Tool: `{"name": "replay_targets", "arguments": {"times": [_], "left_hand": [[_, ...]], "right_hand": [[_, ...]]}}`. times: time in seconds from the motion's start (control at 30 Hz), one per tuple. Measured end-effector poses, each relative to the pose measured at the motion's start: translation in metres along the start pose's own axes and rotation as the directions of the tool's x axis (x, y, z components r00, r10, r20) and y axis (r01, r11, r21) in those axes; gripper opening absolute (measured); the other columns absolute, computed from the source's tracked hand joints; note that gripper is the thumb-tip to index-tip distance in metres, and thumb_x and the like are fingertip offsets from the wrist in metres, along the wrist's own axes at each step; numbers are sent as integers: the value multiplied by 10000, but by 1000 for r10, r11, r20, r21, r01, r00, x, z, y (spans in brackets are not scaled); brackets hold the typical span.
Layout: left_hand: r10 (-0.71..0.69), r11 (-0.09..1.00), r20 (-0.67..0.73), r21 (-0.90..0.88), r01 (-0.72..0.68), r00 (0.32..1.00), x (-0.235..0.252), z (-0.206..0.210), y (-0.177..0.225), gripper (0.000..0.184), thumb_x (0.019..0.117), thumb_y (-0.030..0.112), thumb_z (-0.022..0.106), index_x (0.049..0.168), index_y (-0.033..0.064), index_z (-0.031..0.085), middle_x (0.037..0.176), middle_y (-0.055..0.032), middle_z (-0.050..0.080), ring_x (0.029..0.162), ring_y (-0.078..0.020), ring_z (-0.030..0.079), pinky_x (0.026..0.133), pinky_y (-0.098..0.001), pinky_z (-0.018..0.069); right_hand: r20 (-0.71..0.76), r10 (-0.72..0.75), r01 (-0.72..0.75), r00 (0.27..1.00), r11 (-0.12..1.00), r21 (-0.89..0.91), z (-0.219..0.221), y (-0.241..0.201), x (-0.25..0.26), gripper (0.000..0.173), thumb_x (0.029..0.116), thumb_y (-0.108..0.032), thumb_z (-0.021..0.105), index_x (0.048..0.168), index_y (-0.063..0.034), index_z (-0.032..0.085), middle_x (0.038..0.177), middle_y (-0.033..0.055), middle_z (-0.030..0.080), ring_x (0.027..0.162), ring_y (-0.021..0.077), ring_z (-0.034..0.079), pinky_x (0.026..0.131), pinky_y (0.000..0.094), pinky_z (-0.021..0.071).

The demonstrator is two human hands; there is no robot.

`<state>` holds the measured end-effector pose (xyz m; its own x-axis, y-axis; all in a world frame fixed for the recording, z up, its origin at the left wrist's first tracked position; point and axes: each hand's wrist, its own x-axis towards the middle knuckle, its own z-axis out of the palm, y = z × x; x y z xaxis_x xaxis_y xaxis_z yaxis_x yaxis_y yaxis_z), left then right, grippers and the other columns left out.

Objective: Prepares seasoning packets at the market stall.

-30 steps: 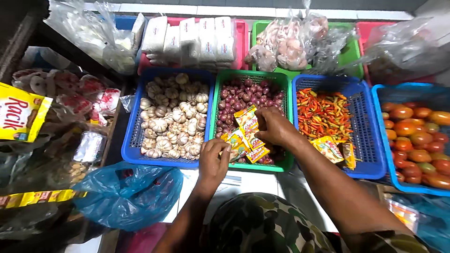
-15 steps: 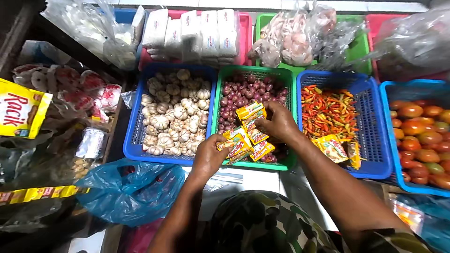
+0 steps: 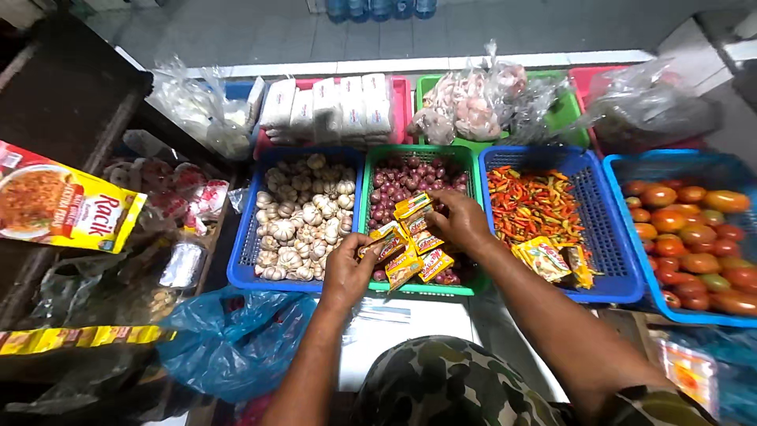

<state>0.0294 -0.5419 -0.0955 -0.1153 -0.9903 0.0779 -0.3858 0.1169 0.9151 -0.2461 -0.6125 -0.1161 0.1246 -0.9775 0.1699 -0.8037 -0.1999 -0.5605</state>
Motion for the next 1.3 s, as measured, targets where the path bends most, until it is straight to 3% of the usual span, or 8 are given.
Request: {"name": "replay_targets", "arguments": {"times": [0.2,0.4,0.6,0.73,0.9,1.1,1.23,1.3], "left_hand": [[-54,992,2,-110,54,999,-9,11,-15,135,947,178,729,1050,93,708,939,-17,749,836,-126,728,779,-337,636],[-124,968,39,-217,130,992,-18,35,-29,156,923,96,718,1057,22,692,986,-64,726,829,-159,709,754,-333,620],[-147,989,181,32,144,972,-25,27,-11,310,913,222,764,1148,33,690,1057,-125,720,952,-211,707,893,-434,592],[-107,990,249,117,79,963,-26,26,-15,239,962,245,699,1079,39,732,1023,-120,734,975,-227,704,920,-471,570],[-76,994,175,92,60,982,-26,23,-11,222,970,185,655,1094,16,730,1016,-145,738,962,-244,712,908,-480,569],[102,995,-12,7,-102,995,-9,-5,31,221,982,156,643,1113,-12,704,999,-132,729,910,-202,712,868,-430,591],[303,948,-200,-31,-315,932,9,-39,82,229,966,84,658,1141,-62,676,1013,-150,733,931,-173,721,883,-378,602],[365,925,-285,4,-380,886,12,-60,113,213,956,69,665,1114,-73,683,968,-148,729,880,-156,710,842,-356,599]], "right_hand": [[-86,-86,73,993,988,-137,10,-2,-11,493,953,-226,731,1426,-156,612,1290,145,673,1090,338,696,896,551,588],[-160,-83,62,984,989,-134,14,13,-26,456,974,-230,685,1419,-165,614,1198,118,722,1040,308,720,887,542,597],[35,8,-11,999,996,93,2,-13,-18,439,910,-203,715,1310,-36,643,1183,261,672,1066,449,659,922,680,511],[188,-111,88,976,988,123,3,9,-17,210,869,-77,747,1076,-71,781,1121,238,699,1106,450,644,972,672,496],[280,-42,9,959,993,118,-6,-2,-17,183,938,-154,693,1096,-91,763,1065,199,739,1009,394,706,902,675,529],[45,-121,105,992,959,262,-42,-17,0,255,926,-63,668,1154,48,696,1082,282,701,1008,423,688,905,661,523],[-230,-214,299,949,838,456,-87,-33,28,385,960,-219,666,1211,71,632,1104,158,712,979,136,702,899,358,597],[-342,-275,416,899,780,468,-117,-48,37,437,984,-216,612,1307,74,559,1201,156,676,1070,118,678,951,334,581]]}}
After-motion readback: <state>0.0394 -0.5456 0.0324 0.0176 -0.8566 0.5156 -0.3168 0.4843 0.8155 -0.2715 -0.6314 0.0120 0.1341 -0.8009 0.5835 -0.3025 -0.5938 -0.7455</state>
